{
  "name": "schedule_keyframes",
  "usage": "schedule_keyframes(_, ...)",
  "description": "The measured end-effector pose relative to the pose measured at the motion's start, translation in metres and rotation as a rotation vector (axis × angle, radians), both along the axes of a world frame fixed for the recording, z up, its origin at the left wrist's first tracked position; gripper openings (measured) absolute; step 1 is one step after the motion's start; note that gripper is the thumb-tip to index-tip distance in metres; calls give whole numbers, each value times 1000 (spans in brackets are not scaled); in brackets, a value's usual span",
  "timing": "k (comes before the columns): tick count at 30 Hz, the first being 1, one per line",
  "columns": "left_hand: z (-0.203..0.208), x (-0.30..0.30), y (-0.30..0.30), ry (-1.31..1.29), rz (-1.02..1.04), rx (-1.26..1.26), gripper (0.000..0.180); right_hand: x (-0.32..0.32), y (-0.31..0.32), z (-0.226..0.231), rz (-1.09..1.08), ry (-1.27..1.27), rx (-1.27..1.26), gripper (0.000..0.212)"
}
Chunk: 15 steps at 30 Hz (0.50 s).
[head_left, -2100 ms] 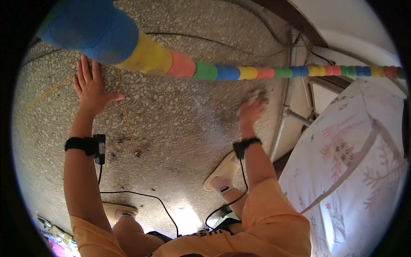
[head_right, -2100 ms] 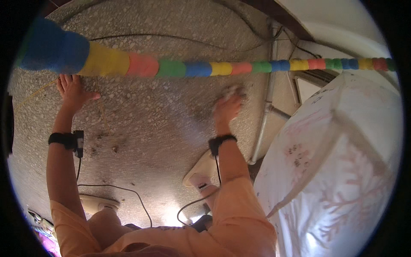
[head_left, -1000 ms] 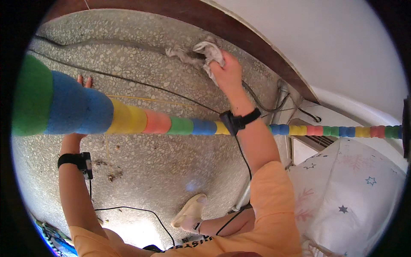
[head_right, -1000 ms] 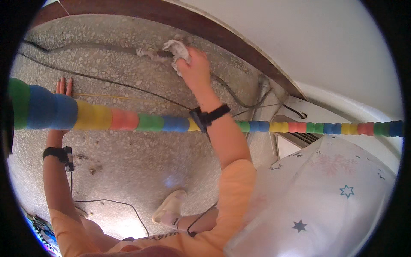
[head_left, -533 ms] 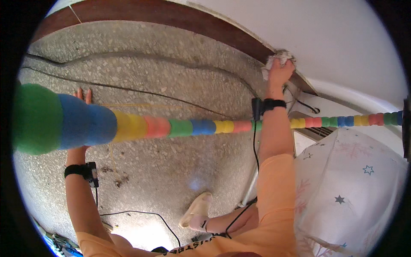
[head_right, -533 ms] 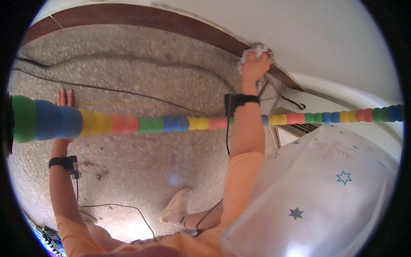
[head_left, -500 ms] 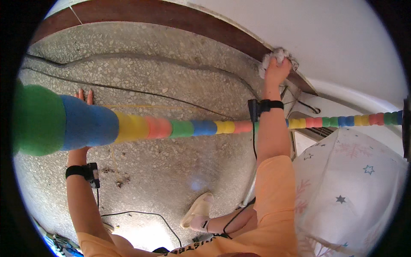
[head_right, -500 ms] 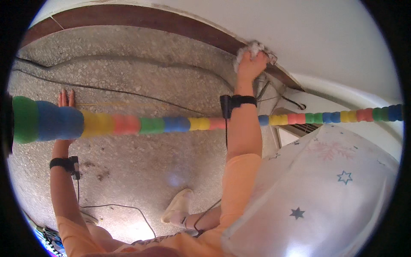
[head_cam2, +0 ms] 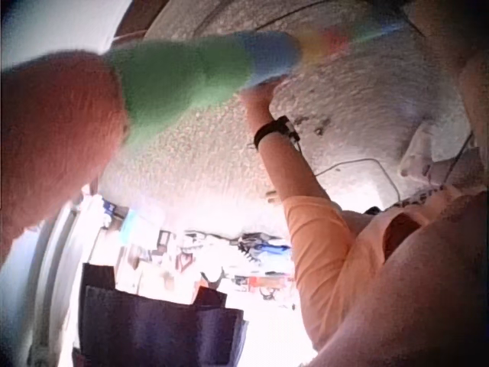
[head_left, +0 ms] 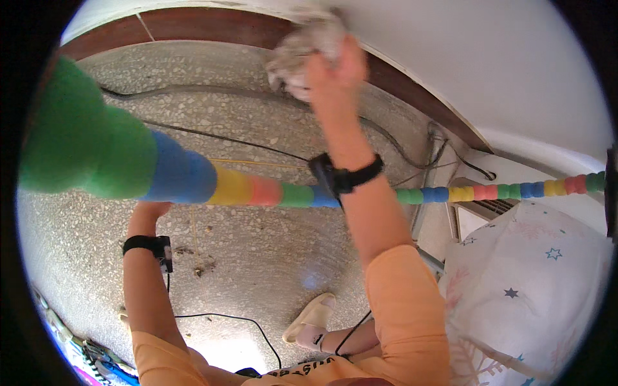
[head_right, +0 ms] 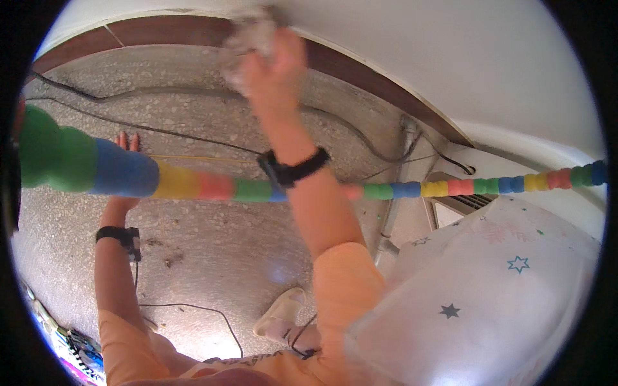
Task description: The person wipes the floor and baseboard using a cloth, then picks up debris by hand and places it into the cloth.
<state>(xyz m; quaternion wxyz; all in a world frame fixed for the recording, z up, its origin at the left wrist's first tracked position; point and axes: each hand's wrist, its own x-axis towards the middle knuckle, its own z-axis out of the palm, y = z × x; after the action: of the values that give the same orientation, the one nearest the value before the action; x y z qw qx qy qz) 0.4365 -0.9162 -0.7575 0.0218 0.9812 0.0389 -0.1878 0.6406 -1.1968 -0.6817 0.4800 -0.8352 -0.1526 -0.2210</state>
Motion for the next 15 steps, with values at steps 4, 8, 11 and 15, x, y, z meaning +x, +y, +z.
schedule_keyframes(4, 69, 35, -30, 593, 255, -405, 75, 14, -55, 5, -130, 92, -128, 32)
schedule_keyframes(8, 58, 29, -24, 609, 131, -301, 81, 24, -24, -11, -169, -107, -488, 35)
schedule_keyframes(11, 60, 23, -18, 516, 131, -440, 83, 30, 43, 0, 227, 23, -449, 35)
schedule_keyframes(15, 51, 21, -19, 377, 103, -407, 89, 29, 119, 12, 346, -241, -316, 23)
